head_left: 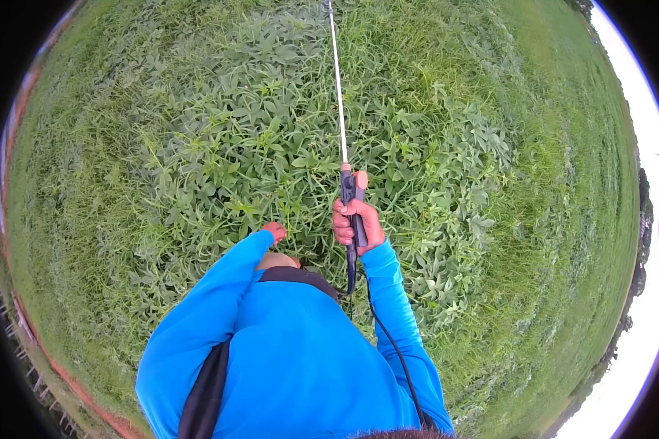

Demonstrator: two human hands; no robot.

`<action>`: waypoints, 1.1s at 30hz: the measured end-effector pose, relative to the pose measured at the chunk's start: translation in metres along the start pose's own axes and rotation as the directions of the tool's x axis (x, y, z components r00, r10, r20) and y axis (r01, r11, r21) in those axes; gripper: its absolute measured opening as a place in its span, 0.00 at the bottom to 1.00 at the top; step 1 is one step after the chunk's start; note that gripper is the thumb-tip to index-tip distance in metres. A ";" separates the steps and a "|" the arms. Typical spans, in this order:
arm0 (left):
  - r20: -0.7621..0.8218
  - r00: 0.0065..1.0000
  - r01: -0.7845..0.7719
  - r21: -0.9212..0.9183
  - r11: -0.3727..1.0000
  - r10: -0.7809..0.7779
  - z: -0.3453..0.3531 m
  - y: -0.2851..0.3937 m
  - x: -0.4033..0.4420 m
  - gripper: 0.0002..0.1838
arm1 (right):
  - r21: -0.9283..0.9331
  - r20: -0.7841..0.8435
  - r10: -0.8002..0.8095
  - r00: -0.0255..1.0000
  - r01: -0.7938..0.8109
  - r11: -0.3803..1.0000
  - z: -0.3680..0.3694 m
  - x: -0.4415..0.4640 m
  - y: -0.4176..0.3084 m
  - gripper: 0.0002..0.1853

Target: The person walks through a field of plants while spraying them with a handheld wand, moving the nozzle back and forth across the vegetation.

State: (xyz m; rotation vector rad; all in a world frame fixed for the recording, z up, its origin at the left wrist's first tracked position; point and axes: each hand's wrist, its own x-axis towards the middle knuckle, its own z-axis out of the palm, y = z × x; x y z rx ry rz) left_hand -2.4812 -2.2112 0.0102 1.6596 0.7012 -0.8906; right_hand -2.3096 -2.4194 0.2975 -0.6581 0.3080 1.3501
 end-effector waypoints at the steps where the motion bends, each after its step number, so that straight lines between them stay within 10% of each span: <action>1: 0.018 1.000 -0.010 0.001 1.000 0.010 0.002 0.006 0.004 0.14 | 0.024 -0.025 -0.018 1.000 0.018 1.000 -0.003 -0.014 -0.003 0.06; 11: 0.075 0.990 -0.125 0.096 0.987 0.118 0.002 0.037 0.022 0.15 | 0.050 -0.382 -0.208 0.900 0.245 0.968 -0.031 -0.136 0.004 0.06; 22: 0.059 0.995 0.085 -0.131 0.988 -0.077 -0.029 0.020 0.013 0.10 | 0.103 -0.471 -0.367 0.802 0.463 0.880 -0.079 -0.216 0.003 0.06; 33: 0.046 0.991 0.132 -0.317 0.939 -0.124 -0.036 0.010 0.064 0.11 | -0.151 -0.791 -0.456 0.407 0.593 0.791 -0.139 -0.234 -0.051 0.08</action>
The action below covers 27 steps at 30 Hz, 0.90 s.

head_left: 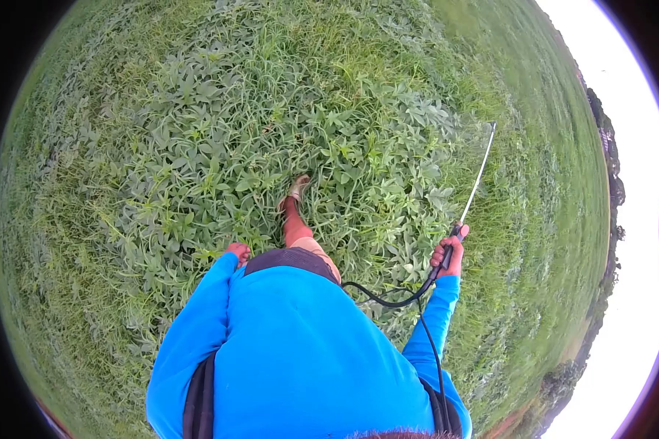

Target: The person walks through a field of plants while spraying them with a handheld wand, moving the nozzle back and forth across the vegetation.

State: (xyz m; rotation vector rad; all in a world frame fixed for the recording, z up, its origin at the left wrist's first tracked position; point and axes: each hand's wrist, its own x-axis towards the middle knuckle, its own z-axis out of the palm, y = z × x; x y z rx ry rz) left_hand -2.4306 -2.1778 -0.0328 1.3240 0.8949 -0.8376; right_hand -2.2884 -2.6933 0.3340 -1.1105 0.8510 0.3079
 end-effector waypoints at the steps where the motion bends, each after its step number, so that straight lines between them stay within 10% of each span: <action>1: -0.009 1.000 -0.010 -0.039 0.999 0.010 0.000 0.011 -0.003 0.11 | -0.017 -0.053 -0.073 0.996 0.072 0.997 0.004 0.009 -0.004 0.08; 8: -0.070 0.995 0.066 0.002 0.998 -0.066 -0.007 0.102 0.022 0.08 | -0.094 -0.196 -0.194 0.961 0.179 0.979 0.046 0.099 -0.037 0.11; 15: -0.013 0.999 -0.035 -0.060 0.998 0.035 -0.009 0.228 0.056 0.10 | 0.205 0.274 0.034 0.961 -0.093 0.974 0.106 0.161 -0.073 0.08; 27: -0.140 0.987 -0.077 0.010 0.997 0.077 -0.011 0.348 0.059 0.10 | -0.117 0.757 0.509 0.410 -0.680 0.724 0.269 0.252 -0.078 0.11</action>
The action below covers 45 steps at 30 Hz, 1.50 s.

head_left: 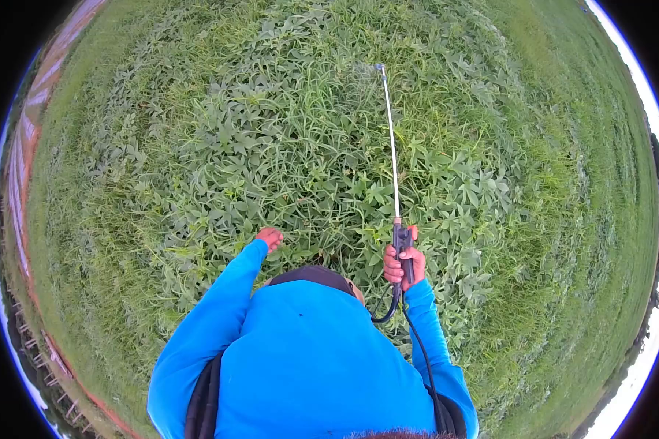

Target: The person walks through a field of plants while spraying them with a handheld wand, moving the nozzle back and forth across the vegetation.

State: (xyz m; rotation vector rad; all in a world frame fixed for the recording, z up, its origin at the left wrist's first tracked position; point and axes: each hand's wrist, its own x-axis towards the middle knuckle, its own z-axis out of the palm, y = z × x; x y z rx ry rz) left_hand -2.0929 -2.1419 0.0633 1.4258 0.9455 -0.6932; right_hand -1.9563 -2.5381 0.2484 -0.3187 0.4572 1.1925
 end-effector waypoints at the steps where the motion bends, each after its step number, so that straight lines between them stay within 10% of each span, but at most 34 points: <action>1: -0.017 0.999 0.041 0.002 0.999 -0.041 -0.003 -0.002 0.000 0.09 | -0.017 0.016 0.073 0.997 -0.073 0.997 0.007 0.017 -0.006 0.10; 7: -0.073 0.996 -0.048 0.007 0.999 0.048 -0.034 -0.023 -0.027 0.09 | -0.156 0.136 0.470 0.872 -0.450 0.879 0.049 0.106 -0.016 0.08; 13: -0.223 0.950 0.220 -0.016 0.975 -0.217 -0.058 -0.016 -0.042 0.09 | -0.364 0.220 0.601 0.768 -0.507 0.781 0.098 0.191 -0.014 0.08; 19: -0.232 0.964 0.154 0.085 0.984 -0.131 -0.060 0.004 -0.052 0.12 | -0.527 0.215 0.399 0.891 -0.238 0.816 0.156 0.225 -0.027 0.08; 21: -0.190 0.929 -0.269 0.247 0.931 0.319 -0.061 -0.002 -0.042 0.13 | -0.534 0.207 0.316 0.926 -0.163 0.829 0.168 0.219 -0.038 0.08; 31: -0.139 0.895 -0.270 0.589 0.762 0.424 -0.082 -0.034 0.062 0.21 | -0.549 0.037 -0.194 0.980 0.182 0.816 0.149 0.126 -0.070 0.09; 41: 0.009 0.908 -0.398 0.332 0.855 0.420 -0.047 -0.015 0.148 0.21 | -0.381 -0.174 -0.506 0.845 0.416 0.826 0.098 0.027 -0.104 0.08; 45: 0.177 0.922 -0.284 -0.299 0.911 0.346 -0.038 -0.007 0.193 0.21 | -0.385 -0.281 -0.608 0.743 0.493 0.780 0.076 -0.007 -0.125 0.08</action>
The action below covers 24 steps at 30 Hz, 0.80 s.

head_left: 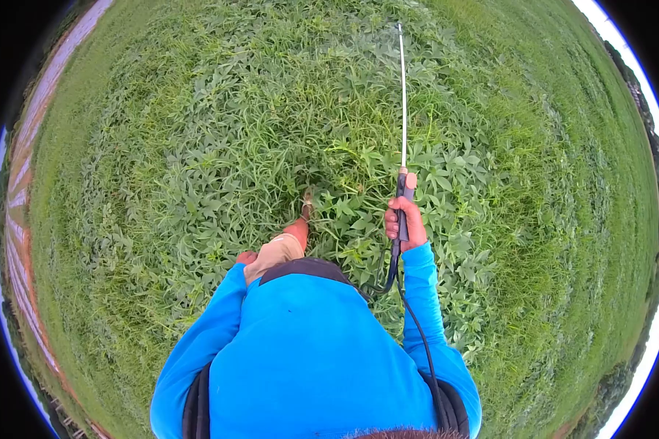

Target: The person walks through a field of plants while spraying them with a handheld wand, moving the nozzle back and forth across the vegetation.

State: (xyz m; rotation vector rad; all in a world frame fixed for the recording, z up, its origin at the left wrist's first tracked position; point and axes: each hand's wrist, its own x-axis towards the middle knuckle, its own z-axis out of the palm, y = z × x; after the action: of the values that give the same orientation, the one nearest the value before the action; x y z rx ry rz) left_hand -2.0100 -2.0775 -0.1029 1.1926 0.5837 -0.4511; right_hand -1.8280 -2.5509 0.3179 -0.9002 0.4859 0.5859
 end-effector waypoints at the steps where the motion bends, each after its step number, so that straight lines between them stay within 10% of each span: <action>1: 0.013 1.000 0.004 -0.002 1.000 -0.004 0.001 0.014 0.003 0.21 | 0.022 -0.044 -0.022 0.999 0.023 0.999 -0.009 0.000 -0.006 0.08; 2: 0.008 1.000 -0.001 0.560 0.829 -0.004 0.003 0.040 -0.005 0.20 | 0.040 -0.087 -0.044 0.995 0.048 0.998 -0.018 -0.001 -0.012 0.08; 3: 0.007 1.000 -0.009 0.927 0.374 0.007 0.007 0.058 -0.003 0.19 | 0.061 -0.113 -0.039 0.993 0.046 0.997 -0.028 0.000 -0.019 0.09; 7: 0.141 0.985 -0.109 0.954 0.280 -0.095 0.043 0.098 0.039 0.17 | -0.013 -0.342 -0.160 0.926 0.165 0.986 -0.044 0.004 -0.054 0.10; 8: -0.057 0.985 0.153 0.715 0.682 -0.161 0.046 0.100 0.048 0.15 | -0.008 -0.394 -0.185 0.900 0.198 0.980 -0.047 0.008 -0.064 0.10; 9: -0.145 0.956 0.291 0.540 0.790 -0.254 0.064 0.119 0.051 0.13 | -0.011 -0.451 -0.241 0.860 0.265 0.964 -0.053 0.015 -0.071 0.10; 10: -0.015 0.986 0.116 0.776 0.620 -0.166 0.059 0.120 0.074 0.13 | -0.054 -0.486 -0.226 0.844 0.229 0.972 -0.055 0.022 -0.087 0.10; 18: -0.161 0.917 0.393 0.202 0.897 -0.366 0.099 0.236 0.157 0.12 | -0.324 -0.692 -0.414 0.591 0.259 0.910 -0.062 0.109 -0.170 0.13; 24: -0.183 0.929 0.354 0.181 0.918 -0.322 0.087 0.289 0.220 0.11 | -0.110 -0.538 -0.243 0.807 0.218 0.970 -0.027 0.187 -0.192 0.13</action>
State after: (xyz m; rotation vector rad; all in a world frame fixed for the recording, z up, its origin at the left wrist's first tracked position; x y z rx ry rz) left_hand -1.6481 -2.0753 -0.0108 1.3397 0.8976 -0.7374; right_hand -1.5675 -2.6172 0.3001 -1.1546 0.8703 0.0988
